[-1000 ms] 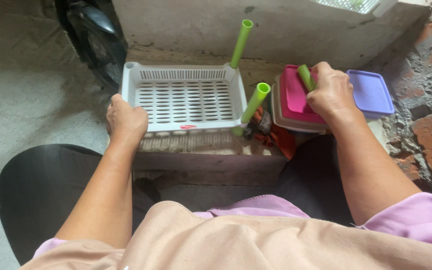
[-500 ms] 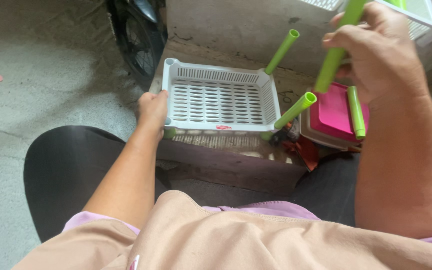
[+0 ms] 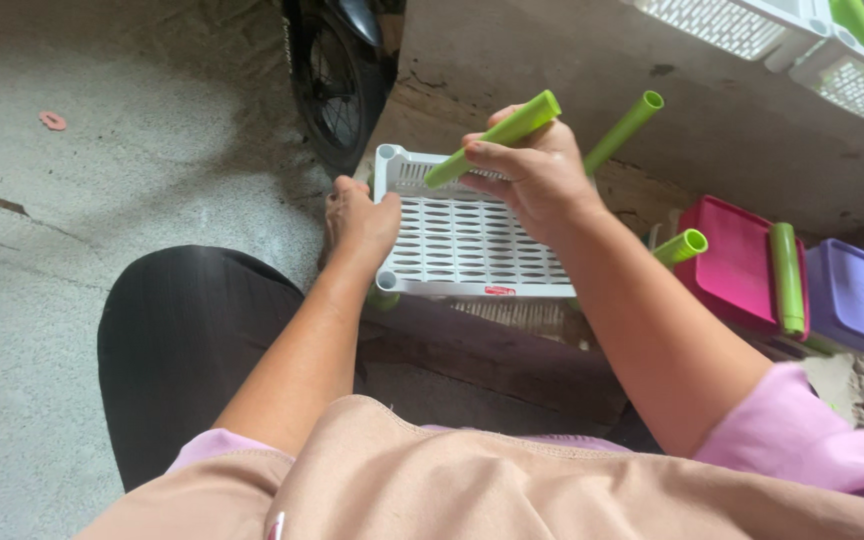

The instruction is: The person wipes a white plastic basket with a cloth, then inserts green plastic legs into the basket's corner sockets. The person stacks a second basket on top of the first, aligning the legs to form a two-tiered structure.

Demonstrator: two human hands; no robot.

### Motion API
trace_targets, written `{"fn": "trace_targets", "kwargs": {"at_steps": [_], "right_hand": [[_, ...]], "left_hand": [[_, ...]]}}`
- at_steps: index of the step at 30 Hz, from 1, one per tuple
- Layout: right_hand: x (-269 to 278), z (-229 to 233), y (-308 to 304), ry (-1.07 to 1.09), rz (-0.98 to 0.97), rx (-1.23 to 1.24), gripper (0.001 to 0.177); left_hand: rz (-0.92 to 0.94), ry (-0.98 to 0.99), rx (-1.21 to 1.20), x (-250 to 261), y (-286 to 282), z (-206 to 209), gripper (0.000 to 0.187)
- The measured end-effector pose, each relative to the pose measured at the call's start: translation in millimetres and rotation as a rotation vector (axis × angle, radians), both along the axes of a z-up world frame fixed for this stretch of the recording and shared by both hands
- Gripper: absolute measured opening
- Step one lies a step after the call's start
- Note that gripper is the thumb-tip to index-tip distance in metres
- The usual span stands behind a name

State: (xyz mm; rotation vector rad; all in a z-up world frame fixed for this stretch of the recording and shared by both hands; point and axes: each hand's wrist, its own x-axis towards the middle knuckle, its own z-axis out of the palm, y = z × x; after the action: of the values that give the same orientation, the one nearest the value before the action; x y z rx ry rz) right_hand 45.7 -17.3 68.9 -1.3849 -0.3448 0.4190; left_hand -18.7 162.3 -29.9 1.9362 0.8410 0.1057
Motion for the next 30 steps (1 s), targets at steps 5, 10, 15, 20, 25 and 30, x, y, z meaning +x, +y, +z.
{"fn": "trace_targets", "kwargs": {"at_steps": [5,10,15,20,25,30], "right_hand": [[27,-36,46,-0.013,-0.048,0.075,0.031],[45,-58,74,-0.098,-0.103,0.027,0.030],[43,-60,83,-0.241,-0.141,-0.210,0.029],[45,-44,91,-0.430,-0.128,-0.454,0.032],[37,-46,100,-0.797,-0.104,-0.647,0.028],[41,-46,105,-0.855,-0.131,-0.773,0.033]], "left_hand": [[-0.062,-0.396,0.260,15,2,-32,0.091],[-0.194,-0.019,0.195,17,-6,-19,0.100],[-0.224,0.063,0.195,11,-8,-4,0.099],[-0.243,0.120,0.141,12,-7,1,0.099],[-0.249,0.075,0.167,11,-9,0,0.098],[-0.250,0.088,0.171,9,-10,4,0.097]]}}
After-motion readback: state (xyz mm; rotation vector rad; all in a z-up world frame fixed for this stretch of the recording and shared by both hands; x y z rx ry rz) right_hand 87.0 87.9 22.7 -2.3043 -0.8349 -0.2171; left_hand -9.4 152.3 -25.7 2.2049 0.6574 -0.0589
